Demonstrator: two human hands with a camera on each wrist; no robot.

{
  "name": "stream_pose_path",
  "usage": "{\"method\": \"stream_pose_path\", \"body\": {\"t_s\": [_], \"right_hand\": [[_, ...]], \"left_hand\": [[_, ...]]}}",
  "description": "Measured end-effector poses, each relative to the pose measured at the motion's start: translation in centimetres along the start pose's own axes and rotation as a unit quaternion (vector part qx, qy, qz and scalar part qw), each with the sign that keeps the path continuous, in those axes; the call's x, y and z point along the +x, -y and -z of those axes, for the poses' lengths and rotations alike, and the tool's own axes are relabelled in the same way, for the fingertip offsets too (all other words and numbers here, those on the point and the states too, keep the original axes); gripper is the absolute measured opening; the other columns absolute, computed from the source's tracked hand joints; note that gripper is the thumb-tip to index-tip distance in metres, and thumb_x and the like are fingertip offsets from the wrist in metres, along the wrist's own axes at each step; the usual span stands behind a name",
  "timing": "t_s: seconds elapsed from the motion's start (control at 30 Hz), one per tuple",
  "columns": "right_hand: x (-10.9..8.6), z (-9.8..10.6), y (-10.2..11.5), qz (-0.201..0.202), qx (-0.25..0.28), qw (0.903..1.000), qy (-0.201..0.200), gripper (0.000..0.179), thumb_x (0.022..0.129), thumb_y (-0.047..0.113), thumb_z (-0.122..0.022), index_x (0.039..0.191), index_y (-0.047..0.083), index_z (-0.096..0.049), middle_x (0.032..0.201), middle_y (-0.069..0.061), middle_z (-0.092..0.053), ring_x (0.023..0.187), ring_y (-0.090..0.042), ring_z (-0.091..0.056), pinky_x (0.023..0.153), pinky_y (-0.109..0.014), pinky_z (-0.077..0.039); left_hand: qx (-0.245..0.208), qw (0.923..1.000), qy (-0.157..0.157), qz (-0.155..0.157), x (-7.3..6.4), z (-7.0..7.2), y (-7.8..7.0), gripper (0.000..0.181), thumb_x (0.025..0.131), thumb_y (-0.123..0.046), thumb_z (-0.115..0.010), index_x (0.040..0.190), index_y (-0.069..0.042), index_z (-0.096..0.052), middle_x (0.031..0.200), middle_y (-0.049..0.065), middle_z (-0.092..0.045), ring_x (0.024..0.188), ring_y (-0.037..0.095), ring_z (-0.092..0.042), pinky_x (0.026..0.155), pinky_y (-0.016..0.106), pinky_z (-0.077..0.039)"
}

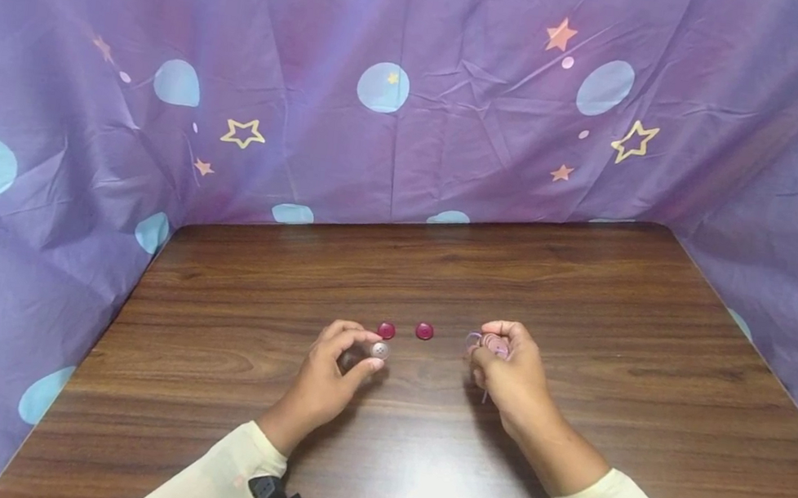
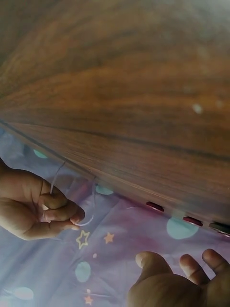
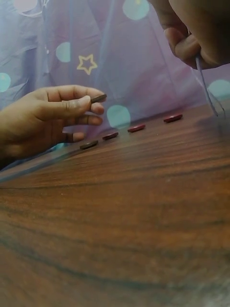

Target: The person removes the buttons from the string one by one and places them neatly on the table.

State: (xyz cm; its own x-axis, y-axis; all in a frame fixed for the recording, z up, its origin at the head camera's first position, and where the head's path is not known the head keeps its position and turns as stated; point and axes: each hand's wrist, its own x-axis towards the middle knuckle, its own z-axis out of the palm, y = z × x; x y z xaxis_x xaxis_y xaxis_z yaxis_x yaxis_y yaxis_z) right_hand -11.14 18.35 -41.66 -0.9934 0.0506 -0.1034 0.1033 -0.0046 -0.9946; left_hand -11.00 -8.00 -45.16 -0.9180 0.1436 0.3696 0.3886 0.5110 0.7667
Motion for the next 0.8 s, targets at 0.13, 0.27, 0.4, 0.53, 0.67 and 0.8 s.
{"method": "stream_pose_path", "body": {"t_s": [0.13,0.27,0.4,0.53,0.67,0.8], "right_hand": [[-0.11,0.15,0.13,0.007,0.002,1.0,0.002,0.034,0.094,-0.016,-0.058,0.125,-0.006,-0.046,0.085,0.01,-0.066,0.067,-0.004,-0.057,0.058,-0.017,-0.05],[-0.16,0.32,0.22,0.014,0.006,0.9999,0.005,0.029,0.094,-0.015,-0.058,0.119,-0.003,-0.052,0.083,0.01,-0.064,0.066,-0.005,-0.056,0.057,-0.018,-0.05],[-0.14,0.39,0.28,0.018,0.016,0.9996,0.011,0.025,0.097,-0.013,-0.061,0.119,-0.001,-0.054,0.08,0.01,-0.062,0.063,-0.006,-0.055,0.056,-0.018,-0.049],[-0.12,0.33,0.39,0.022,0.018,0.9996,0.007,0.02,0.101,-0.004,-0.068,0.115,0.003,-0.057,0.077,0.012,-0.062,0.059,-0.005,-0.053,0.053,-0.019,-0.047],[-0.23,0.17,0.44,0.028,0.032,0.9991,-0.007,0.012,0.102,0.005,-0.073,0.107,0.007,-0.062,0.075,0.01,-0.068,0.053,-0.005,-0.051,0.048,-0.02,-0.045],[-0.37,0.15,0.43,0.036,0.038,0.9986,-0.007,0.01,0.105,0.012,-0.073,0.099,0.011,-0.065,0.074,0.007,-0.072,0.05,-0.006,-0.049,0.045,-0.021,-0.041]], "left_hand": [[0.004,1.0,-0.002,0.003,-0.01,-0.06,0.1,0.03,0.091,-0.016,-0.087,0.12,-0.013,-0.08,0.123,0.008,-0.073,0.121,0.029,-0.066,0.105,0.054,-0.044],[0.011,0.9999,-0.002,0.013,-0.04,-0.1,0.14,0.028,0.091,-0.017,-0.086,0.119,-0.014,-0.079,0.123,0.007,-0.073,0.122,0.029,-0.067,0.104,0.055,-0.04],[0.016,0.9995,-0.004,0.027,-0.1,-0.11,0.2,0.027,0.091,-0.018,-0.086,0.117,-0.014,-0.079,0.124,0.008,-0.073,0.123,0.029,-0.067,0.105,0.056,-0.037],[0.026,0.9992,-0.009,0.029,-0.16,-0.22,0.43,0.026,0.091,-0.018,-0.086,0.115,-0.014,-0.079,0.123,0.009,-0.074,0.123,0.031,-0.067,0.106,0.06,-0.038],[0.032,0.9986,-0.014,0.039,-0.19,-0.33,0.59,0.024,0.091,-0.019,-0.087,0.113,-0.015,-0.079,0.121,0.008,-0.075,0.123,0.032,-0.068,0.107,0.063,-0.037],[0.032,0.9982,-0.017,0.048,-0.2,-0.37,0.64,0.023,0.091,-0.018,-0.087,0.112,-0.016,-0.08,0.118,0.008,-0.076,0.121,0.032,-0.069,0.106,0.061,-0.036]]}}
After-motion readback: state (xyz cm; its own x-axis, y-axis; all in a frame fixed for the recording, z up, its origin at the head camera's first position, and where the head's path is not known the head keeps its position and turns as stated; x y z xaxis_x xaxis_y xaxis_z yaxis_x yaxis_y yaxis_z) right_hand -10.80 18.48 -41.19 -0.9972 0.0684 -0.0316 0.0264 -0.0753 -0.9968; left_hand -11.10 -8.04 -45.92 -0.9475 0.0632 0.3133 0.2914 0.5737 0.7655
